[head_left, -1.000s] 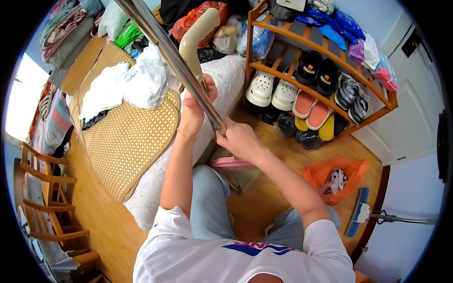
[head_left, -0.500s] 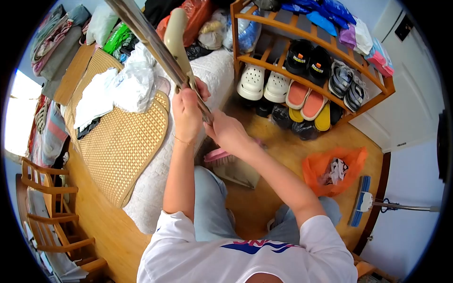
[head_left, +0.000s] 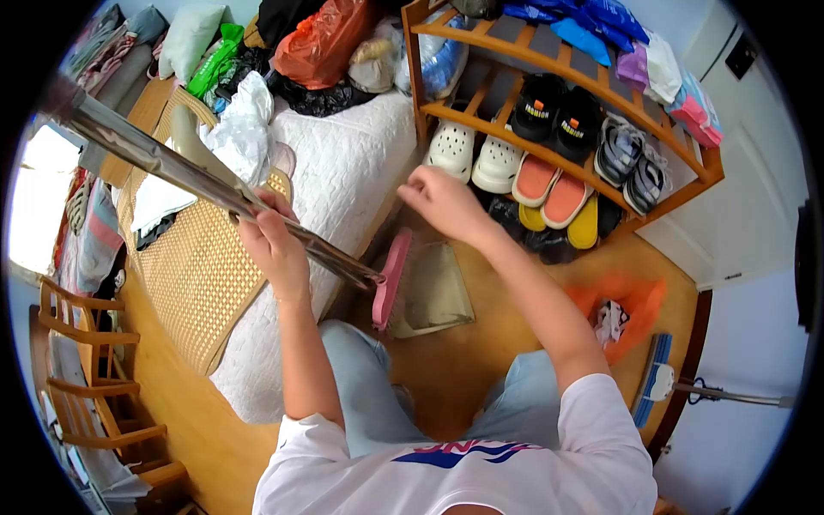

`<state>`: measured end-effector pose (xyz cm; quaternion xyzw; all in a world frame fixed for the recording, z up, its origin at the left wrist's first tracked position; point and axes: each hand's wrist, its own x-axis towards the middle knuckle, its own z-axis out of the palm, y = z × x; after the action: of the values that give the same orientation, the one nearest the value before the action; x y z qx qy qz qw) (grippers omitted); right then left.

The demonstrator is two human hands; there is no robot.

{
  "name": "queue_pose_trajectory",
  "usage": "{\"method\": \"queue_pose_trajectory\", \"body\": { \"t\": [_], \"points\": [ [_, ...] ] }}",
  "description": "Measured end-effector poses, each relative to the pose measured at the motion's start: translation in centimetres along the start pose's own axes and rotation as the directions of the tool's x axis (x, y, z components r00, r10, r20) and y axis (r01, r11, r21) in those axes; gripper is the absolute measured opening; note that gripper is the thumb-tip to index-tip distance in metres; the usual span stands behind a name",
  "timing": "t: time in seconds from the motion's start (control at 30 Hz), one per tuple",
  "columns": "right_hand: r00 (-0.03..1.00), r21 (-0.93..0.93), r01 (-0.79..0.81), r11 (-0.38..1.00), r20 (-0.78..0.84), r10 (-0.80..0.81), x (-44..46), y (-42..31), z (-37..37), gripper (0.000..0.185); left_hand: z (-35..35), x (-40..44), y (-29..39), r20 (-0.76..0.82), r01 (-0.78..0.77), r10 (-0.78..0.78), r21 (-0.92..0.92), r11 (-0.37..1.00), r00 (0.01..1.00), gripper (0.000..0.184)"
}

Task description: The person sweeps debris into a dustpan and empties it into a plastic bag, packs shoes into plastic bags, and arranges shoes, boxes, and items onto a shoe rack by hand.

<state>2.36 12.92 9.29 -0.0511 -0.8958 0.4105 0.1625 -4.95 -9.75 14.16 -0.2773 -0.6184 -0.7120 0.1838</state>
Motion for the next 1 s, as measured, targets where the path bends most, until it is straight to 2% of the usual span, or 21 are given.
{"method": "queue_pose_trajectory", "body": {
  "t": [0.1,0.13,0.17,0.23,0.27,0.3,0.37,0.43,0.47,0.57,0.6,0.63,0.67,0.7,0.77,0.8,0.83,0.87,0.9,0.97,1.0],
  "points": [
    [0.983,0.162,0.035,0.986,-0.183,-0.005,1.7,2.5,-2.7,0.029,0.6,-0.6,0.3,-0.027,-0.110,0.112,0.064,0.992,0.993,0.051],
    [0.977,0.157,0.006,0.988,-0.212,0.028,1.9,3.2,-3.6,0.026,-0.1,-1.0,0.4,0.028,-0.046,0.044,0.049,0.998,0.999,0.058],
    [0.972,0.166,0.004,0.986,-0.234,0.035,2.1,3.7,-4.2,0.023,0.1,-1.5,0.6,0.023,-0.056,0.054,0.055,0.997,0.998,0.058],
    [0.952,0.153,0.043,0.987,-0.306,0.006,2.2,4.9,-5.2,0.022,1.8,-2.2,1.8,-0.143,-0.245,0.328,0.412,0.878,0.934,0.069],
    [0.955,0.169,-0.004,0.986,-0.293,0.054,2.2,5.4,-5.6,0.021,2.3,-3.3,2.4,-0.275,-0.158,0.270,0.370,0.915,0.923,0.073],
    [0.954,0.175,0.002,0.985,-0.294,0.050,2.1,5.5,-6.0,0.021,1.1,-3.7,2.8,-0.212,-0.215,0.474,0.685,0.696,0.855,0.073],
    [0.959,0.223,-0.050,0.974,-0.262,0.109,1.9,5.8,-6.5,0.020,2.3,-4.2,4.5,-0.319,-0.308,0.649,0.683,0.663,0.690,0.054],
    [0.958,0.245,-0.031,0.969,-0.270,0.099,1.8,6.0,-6.7,0.018,3.4,-5.4,5.3,-0.327,-0.397,0.699,0.638,0.660,0.636,0.042],
    [0.958,0.270,-0.022,0.963,-0.270,0.097,1.7,6.0,-7.0,0.017,4.4,-5.8,5.4,-0.325,-0.395,0.700,0.643,0.656,0.636,0.042],
    [0.950,0.276,0.019,0.961,-0.304,0.069,1.1,5.2,-8.5,0.014,9.1,-5.1,6.5,-0.014,-0.510,0.552,0.363,0.780,0.833,0.032],
    [0.938,0.247,0.046,0.968,-0.344,0.044,0.9,4.4,-9.2,0.013,10.7,-4.4,6.7,0.037,-0.455,0.484,0.408,0.791,0.874,0.035],
    [0.939,0.245,0.047,0.968,-0.342,0.041,1.0,3.7,-9.9,0.013,12.2,-3.3,7.3,0.097,-0.359,0.349,0.386,0.850,0.932,0.037],
    [0.936,0.321,0.036,0.946,-0.343,0.081,0.9,2.7,-10.6,0.012,13.3,-1.9,7.8,0.171,-0.313,0.263,0.450,0.836,0.949,0.036],
    [0.931,0.395,0.027,0.918,-0.344,0.121,0.8,1.6,-11.3,0.012,14.7,-0.4,8.4,0.187,-0.222,0.155,0.429,0.876,0.970,0.033],
    [0.928,0.218,-0.011,0.976,-0.360,0.091,0.8,-1.0,-12.9,0.009,16.3,2.0,8.5,0.192,-0.069,-0.010,0.403,0.913,0.981,0.032],
    [0.924,0.142,0.004,0.990,-0.379,0.050,1.1,-2.1,-13.4,0.008,16.7,3.1,8.5,0.201,-0.073,-0.009,0.397,0.915,0.979,0.032],
    [0.920,0.060,0.014,0.998,-0.391,0.010,1.4,-2.9,-13.8,0.008,17.0,3.8,8.3,0.184,0.052,-0.141,0.419,0.906,0.973,0.032],
    [0.922,0.112,-0.012,0.994,-0.383,0.054,1.7,-4.0,-14.2,0.008,17.4,4.1,8.5,0.156,0.186,-0.278,0.439,0.879,0.948,0.031],
    [0.925,0.106,-0.031,0.994,-0.374,0.069,2.0,-4.9,-14.7,0.008,17.5,4.5,8.8,0.152,0.197,-0.286,0.432,0.880,0.946,0.031],
    [0.925,0.152,-0.105,0.983,-0.349,0.153,2.5,-7.5,-16.3,0.009,17.0,5.5,9.9,0.163,0.257,-0.404,0.550,0.795,0.900,0.033],
    [0.925,0.155,-0.106,0.982,-0.347,0.155,2.7,-8.6,-17.1,0.009,17.0,6.1,11.0,0.158,0.261,-0.403,0.546,0.796,0.901,0.032]
  ]
}}
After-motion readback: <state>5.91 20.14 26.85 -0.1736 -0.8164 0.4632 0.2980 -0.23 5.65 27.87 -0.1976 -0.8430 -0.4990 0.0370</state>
